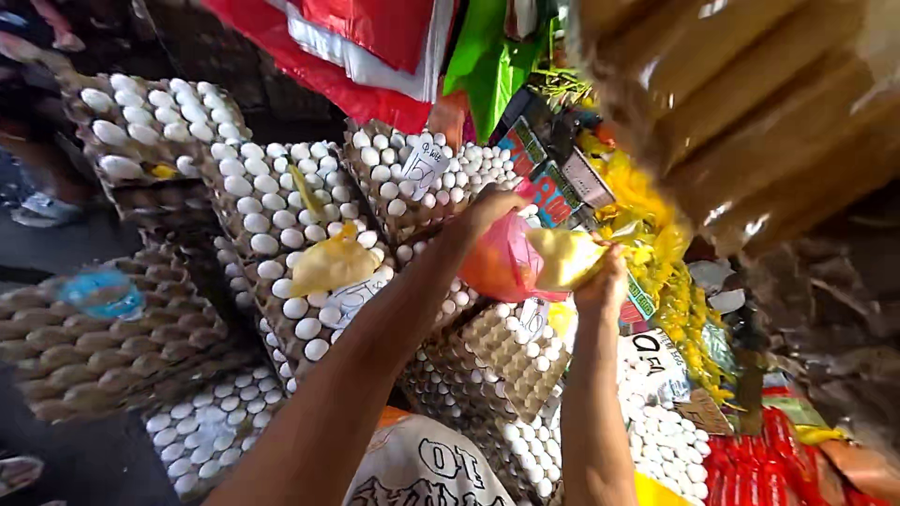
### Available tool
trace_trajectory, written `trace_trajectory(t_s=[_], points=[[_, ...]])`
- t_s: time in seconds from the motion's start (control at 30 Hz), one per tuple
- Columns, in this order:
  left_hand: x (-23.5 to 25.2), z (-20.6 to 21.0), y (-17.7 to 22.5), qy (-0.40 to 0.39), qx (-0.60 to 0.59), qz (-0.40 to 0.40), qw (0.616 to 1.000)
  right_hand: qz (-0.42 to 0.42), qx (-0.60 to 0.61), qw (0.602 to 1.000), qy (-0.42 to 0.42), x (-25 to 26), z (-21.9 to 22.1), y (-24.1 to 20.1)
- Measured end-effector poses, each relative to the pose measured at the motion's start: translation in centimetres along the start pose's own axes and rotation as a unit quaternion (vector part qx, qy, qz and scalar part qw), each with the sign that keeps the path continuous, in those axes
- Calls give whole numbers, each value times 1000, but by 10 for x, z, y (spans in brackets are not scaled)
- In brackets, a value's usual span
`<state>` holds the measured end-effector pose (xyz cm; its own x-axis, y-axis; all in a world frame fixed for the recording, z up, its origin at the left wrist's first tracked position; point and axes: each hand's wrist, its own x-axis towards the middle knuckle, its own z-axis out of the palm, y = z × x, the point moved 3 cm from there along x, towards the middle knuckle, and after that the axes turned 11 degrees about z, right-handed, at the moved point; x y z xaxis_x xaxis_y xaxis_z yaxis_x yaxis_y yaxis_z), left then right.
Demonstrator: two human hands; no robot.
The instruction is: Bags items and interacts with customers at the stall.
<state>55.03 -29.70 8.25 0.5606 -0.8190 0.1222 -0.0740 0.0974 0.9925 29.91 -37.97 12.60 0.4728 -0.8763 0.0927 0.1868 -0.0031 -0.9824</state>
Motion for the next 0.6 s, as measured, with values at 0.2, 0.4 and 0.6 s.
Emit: trace_trajectory(t_s=[0.2, 0.4, 0.6], points=[[-21, -47, 10, -113, -166, -78, 977, 265, -232, 925, 141, -34, 166, -28], [-13, -46, -33, -134, -229, -31, 964, 213, -286, 916, 183, 23, 98, 88], [-4, -50, -18, -178, -169, -26, 969, 223, -371, 888, 151, 46, 63, 128]])
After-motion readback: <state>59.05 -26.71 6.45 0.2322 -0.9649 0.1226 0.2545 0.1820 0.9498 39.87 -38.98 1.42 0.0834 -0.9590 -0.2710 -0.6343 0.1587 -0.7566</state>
